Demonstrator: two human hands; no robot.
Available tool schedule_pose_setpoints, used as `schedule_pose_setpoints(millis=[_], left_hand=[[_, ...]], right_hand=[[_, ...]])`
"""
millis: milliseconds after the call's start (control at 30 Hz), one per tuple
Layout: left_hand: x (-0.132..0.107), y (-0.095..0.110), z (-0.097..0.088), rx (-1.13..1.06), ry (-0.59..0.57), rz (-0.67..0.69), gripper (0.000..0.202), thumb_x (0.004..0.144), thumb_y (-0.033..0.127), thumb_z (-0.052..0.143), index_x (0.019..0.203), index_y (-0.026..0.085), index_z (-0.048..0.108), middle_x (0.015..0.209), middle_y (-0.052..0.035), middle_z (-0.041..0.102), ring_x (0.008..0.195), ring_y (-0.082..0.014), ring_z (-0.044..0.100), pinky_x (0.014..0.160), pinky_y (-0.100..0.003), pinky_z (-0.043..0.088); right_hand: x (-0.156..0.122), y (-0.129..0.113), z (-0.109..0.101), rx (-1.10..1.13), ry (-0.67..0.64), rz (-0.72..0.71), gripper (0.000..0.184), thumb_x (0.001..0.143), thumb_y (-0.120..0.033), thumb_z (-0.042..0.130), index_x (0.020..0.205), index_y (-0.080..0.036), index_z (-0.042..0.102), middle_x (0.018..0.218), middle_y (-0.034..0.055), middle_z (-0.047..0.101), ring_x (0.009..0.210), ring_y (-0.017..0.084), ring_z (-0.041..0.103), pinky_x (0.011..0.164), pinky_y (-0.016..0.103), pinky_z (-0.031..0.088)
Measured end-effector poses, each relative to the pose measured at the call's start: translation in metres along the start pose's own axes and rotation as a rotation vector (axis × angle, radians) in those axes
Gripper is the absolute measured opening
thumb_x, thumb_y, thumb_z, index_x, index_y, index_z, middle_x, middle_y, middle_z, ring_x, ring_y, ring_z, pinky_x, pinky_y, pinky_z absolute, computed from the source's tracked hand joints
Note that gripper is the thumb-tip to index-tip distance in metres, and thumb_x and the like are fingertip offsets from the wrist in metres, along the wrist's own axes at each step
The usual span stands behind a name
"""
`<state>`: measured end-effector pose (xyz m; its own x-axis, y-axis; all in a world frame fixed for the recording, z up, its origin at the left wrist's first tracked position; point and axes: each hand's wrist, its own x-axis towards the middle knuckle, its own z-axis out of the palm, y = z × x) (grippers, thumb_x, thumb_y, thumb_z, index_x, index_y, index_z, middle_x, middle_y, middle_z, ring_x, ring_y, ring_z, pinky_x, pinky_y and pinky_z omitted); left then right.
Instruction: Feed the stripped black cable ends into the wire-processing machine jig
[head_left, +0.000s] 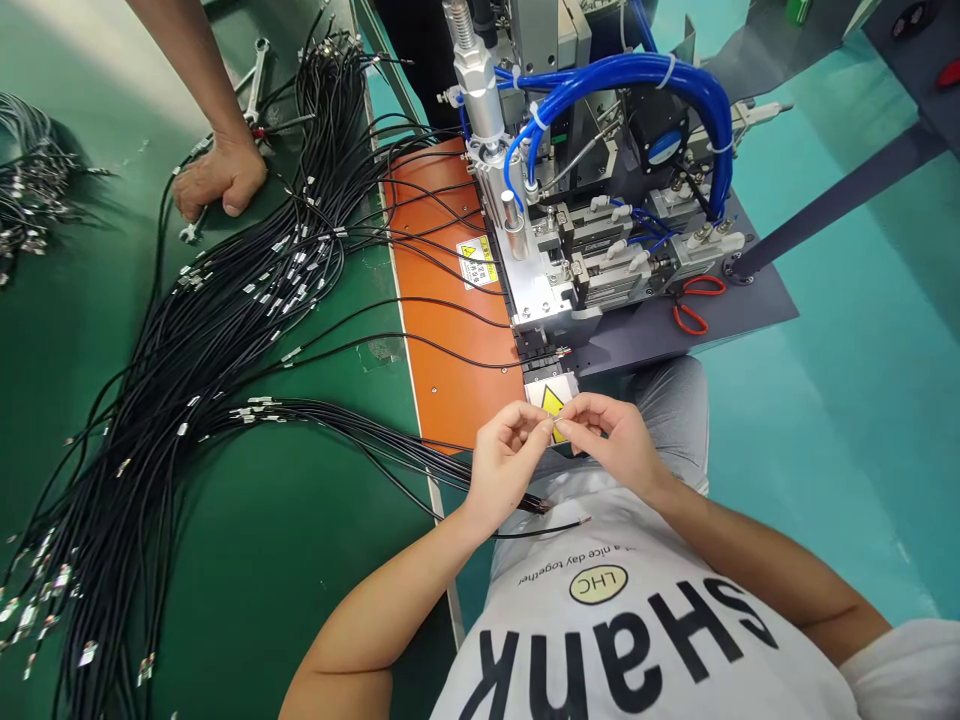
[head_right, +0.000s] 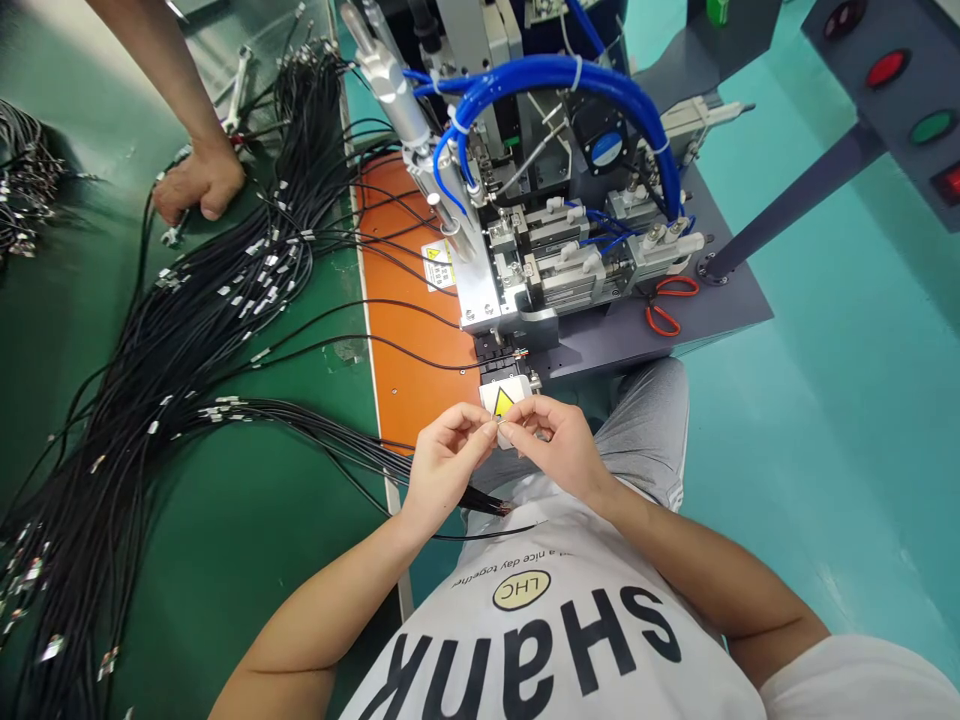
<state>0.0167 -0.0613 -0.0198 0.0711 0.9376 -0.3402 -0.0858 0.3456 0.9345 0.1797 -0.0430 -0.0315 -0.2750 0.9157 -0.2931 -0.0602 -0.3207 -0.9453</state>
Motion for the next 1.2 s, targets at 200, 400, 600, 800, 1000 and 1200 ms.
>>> schedule_pose_setpoints(millis=[200,400,600,800,1000,1200], left_hand=[[-0.002,0.001,0.001,0.019,0.013,0.012,0.022,0.087,0.037,0.068,0.086,0.015,0.062,0.077,-0.0009,0.059,0.064,-0.0087,0.049,0.059,-0.02,0.041],[-0.002,0.001,0.0,0.062,-0.008,0.032,0.021,0.089,0.036,0.066,0.087,0.015,0.063,0.075,-0.0006,0.057,0.066,-0.0096,0.048,0.061,-0.021,0.04],[-0.002,-0.001,0.0,0.066,-0.007,0.045,0.021,0.089,0.035,0.066,0.086,0.015,0.063,0.076,-0.0009,0.058,0.068,-0.0099,0.049,0.063,-0.022,0.041],[-0.002,0.001,0.002,0.057,0.015,0.029,0.024,0.087,0.037,0.068,0.084,0.014,0.062,0.073,-0.0005,0.059,0.063,-0.0089,0.049,0.059,-0.021,0.04],[-0.001,0.0,0.001,0.07,0.001,0.041,0.022,0.087,0.037,0.068,0.088,0.015,0.065,0.075,-0.0015,0.06,0.066,-0.0106,0.052,0.062,-0.023,0.043],[-0.003,-0.006,0.002,0.128,0.019,0.191,0.013,0.087,0.03,0.069,0.091,0.017,0.068,0.088,-0.0048,0.058,0.073,-0.0128,0.054,0.063,-0.024,0.044]], right_hand=[[-0.004,0.003,0.003,-0.166,0.111,-0.167,0.007,0.086,-0.023,0.067,0.08,-0.02,0.065,0.077,-0.0002,0.063,0.064,0.012,0.057,0.065,0.029,0.045],[-0.004,0.001,-0.007,-0.131,-0.002,-0.087,0.012,0.091,-0.03,0.064,0.096,-0.021,0.068,0.08,0.0007,0.065,0.067,0.015,0.059,0.063,0.031,0.043],[-0.003,-0.001,-0.002,-0.311,0.113,-0.262,0.006,0.086,-0.023,0.067,0.091,-0.023,0.071,0.085,0.0009,0.068,0.068,0.014,0.057,0.062,0.03,0.041],[-0.004,0.003,0.003,-0.351,0.175,-0.315,0.005,0.086,-0.025,0.068,0.087,-0.024,0.072,0.084,0.0022,0.07,0.07,0.016,0.058,0.061,0.031,0.045],[-0.004,0.001,0.001,-0.387,0.167,-0.337,0.008,0.089,-0.026,0.063,0.083,-0.024,0.068,0.08,0.0022,0.065,0.069,0.017,0.056,0.063,0.033,0.045],[-0.007,0.001,0.0,-0.401,0.136,-0.315,0.009,0.092,-0.028,0.06,0.084,-0.023,0.063,0.08,0.003,0.059,0.069,0.017,0.05,0.067,0.034,0.043]])
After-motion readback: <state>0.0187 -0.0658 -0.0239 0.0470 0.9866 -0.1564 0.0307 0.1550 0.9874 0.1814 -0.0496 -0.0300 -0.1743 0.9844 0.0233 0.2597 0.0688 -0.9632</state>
